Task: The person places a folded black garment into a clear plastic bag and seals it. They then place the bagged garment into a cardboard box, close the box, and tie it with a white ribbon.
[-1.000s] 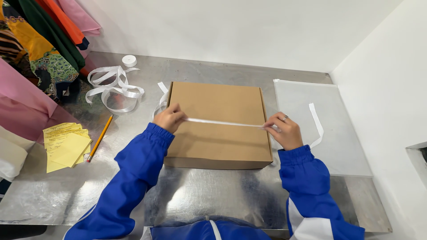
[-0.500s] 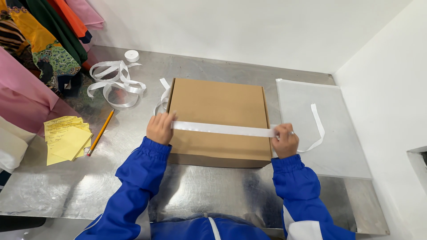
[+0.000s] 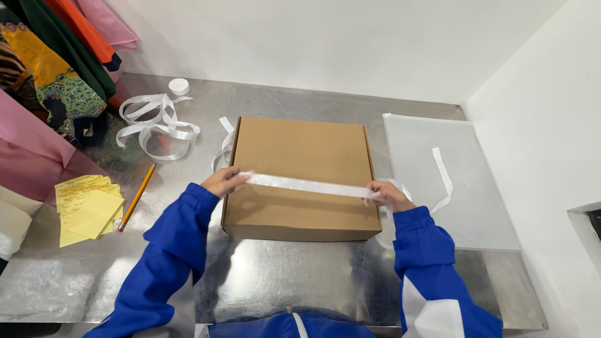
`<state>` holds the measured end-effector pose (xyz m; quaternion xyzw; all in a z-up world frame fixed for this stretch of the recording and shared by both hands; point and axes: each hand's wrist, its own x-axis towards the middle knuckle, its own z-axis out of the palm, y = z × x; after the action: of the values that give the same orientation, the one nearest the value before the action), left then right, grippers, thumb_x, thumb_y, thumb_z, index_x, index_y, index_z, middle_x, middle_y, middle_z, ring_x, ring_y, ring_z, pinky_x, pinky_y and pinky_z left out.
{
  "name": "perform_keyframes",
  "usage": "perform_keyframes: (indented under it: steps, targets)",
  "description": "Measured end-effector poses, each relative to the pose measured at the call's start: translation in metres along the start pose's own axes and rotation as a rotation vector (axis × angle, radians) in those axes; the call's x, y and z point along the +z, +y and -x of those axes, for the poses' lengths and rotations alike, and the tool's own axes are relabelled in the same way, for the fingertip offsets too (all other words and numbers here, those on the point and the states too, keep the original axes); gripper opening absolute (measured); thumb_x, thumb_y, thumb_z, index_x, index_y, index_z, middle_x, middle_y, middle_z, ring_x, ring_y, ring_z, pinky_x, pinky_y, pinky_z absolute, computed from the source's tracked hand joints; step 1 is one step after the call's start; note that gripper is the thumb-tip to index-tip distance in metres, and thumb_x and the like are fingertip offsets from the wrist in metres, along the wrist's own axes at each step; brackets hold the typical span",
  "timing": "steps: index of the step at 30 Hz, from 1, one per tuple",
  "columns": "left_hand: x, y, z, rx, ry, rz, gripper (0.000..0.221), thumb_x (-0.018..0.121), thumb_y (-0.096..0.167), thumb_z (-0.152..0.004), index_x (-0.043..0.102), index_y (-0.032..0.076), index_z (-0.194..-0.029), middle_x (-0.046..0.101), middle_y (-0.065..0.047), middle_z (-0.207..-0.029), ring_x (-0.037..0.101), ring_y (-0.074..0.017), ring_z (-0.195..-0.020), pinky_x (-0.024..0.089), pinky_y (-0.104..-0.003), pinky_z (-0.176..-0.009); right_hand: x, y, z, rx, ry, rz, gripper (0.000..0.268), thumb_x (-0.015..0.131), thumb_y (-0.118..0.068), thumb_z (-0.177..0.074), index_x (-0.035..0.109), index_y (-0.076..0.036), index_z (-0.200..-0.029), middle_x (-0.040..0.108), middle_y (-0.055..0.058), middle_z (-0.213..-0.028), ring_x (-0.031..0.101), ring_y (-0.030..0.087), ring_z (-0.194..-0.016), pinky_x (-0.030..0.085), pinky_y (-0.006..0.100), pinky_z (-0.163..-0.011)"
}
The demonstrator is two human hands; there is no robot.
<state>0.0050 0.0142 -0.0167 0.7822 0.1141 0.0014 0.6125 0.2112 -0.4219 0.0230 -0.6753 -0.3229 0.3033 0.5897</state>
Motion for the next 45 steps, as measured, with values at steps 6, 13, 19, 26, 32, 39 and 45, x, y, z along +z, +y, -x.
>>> perform_keyframes:
  steps: [6, 13, 19, 26, 32, 39, 45]
  targets:
    - [-0.030, -0.028, -0.016, -0.069, 0.033, 0.151, 0.031, 0.067, 0.025, -0.099, 0.068, 0.001, -0.079, 0.031, 0.005, -0.051, 0.033, -0.0038, -0.045, 0.026, -0.016, -0.045, -0.038, 0.031, -0.010, 0.279, 0.055, 0.118, 0.022, 0.069, -0.021, -0.094, 0.071, -0.004, -0.079, 0.050, -0.003, -0.059, 0.034, 0.001, -0.049, 0.023, 0.015, -0.045]
    - [-0.061, -0.123, -0.076, -0.203, 0.279, 0.093, 0.025, 0.069, 0.029, -0.096, 0.069, 0.009, -0.081, 0.044, -0.005, -0.048, 0.046, -0.0138, -0.046, 0.039, -0.024, -0.047, -0.085, 0.089, -0.046, 0.360, 0.381, 0.230, 0.023, 0.077, -0.026, -0.088, 0.074, -0.003, -0.088, 0.054, 0.004, -0.061, 0.039, 0.007, -0.050, 0.027, 0.019, -0.041]
    - [-0.043, -0.174, -0.086, -0.255, 0.305, 0.331, 0.027, 0.067, 0.031, -0.099, 0.063, 0.009, -0.084, 0.059, -0.009, -0.067, 0.061, -0.0197, -0.061, 0.057, -0.034, -0.060, -0.109, 0.169, -0.054, 0.444, 0.417, -0.058, 0.019, 0.075, -0.021, -0.091, 0.067, -0.004, -0.092, 0.050, 0.006, -0.068, 0.042, 0.010, -0.051, 0.030, 0.019, -0.041]
    - [-0.021, -0.167, -0.060, -0.338, 0.319, 0.442, 0.028, 0.069, 0.033, -0.099, 0.064, 0.009, -0.088, 0.062, -0.012, -0.074, 0.061, -0.0236, -0.067, 0.058, -0.043, -0.066, -0.109, 0.245, -0.039, 0.511, 0.407, -0.077, 0.031, 0.071, -0.025, -0.096, 0.064, 0.000, -0.113, 0.053, 0.012, -0.077, 0.053, 0.023, -0.058, 0.044, 0.031, -0.045]
    - [-0.020, -0.160, -0.055, -0.381, 0.281, 0.403, 0.021, 0.063, 0.029, -0.103, 0.067, 0.008, -0.101, 0.066, -0.015, -0.086, 0.061, -0.0251, -0.080, 0.057, -0.043, -0.079, -0.127, 0.270, -0.058, 0.575, 0.422, 0.356, 0.029, 0.060, -0.032, -0.097, 0.060, -0.008, -0.113, 0.070, 0.013, -0.093, 0.064, 0.022, -0.079, 0.054, 0.034, -0.067]
    - [-0.012, -0.149, -0.063, -0.401, 0.300, 0.450, 0.038, 0.068, 0.027, -0.100, 0.065, 0.003, -0.130, 0.071, -0.020, -0.102, 0.065, -0.0259, -0.094, 0.055, -0.045, -0.089, -0.095, 0.199, -0.048, 0.655, 0.382, 0.293, 0.046, 0.065, -0.036, -0.087, 0.059, -0.007, -0.122, 0.069, 0.019, -0.098, 0.068, 0.030, -0.088, 0.055, 0.037, -0.074]
    - [-0.012, -0.102, -0.043, -0.354, 0.327, 0.774, 0.037, 0.065, 0.026, -0.101, 0.062, 0.007, -0.133, 0.070, -0.026, -0.108, 0.069, -0.0390, -0.095, 0.056, -0.059, -0.089, -0.054, 0.104, -0.047, 0.504, 0.429, -0.121, 0.053, 0.058, -0.022, -0.087, 0.057, 0.003, -0.133, 0.060, 0.027, -0.129, 0.058, 0.040, -0.118, 0.049, 0.049, -0.101]
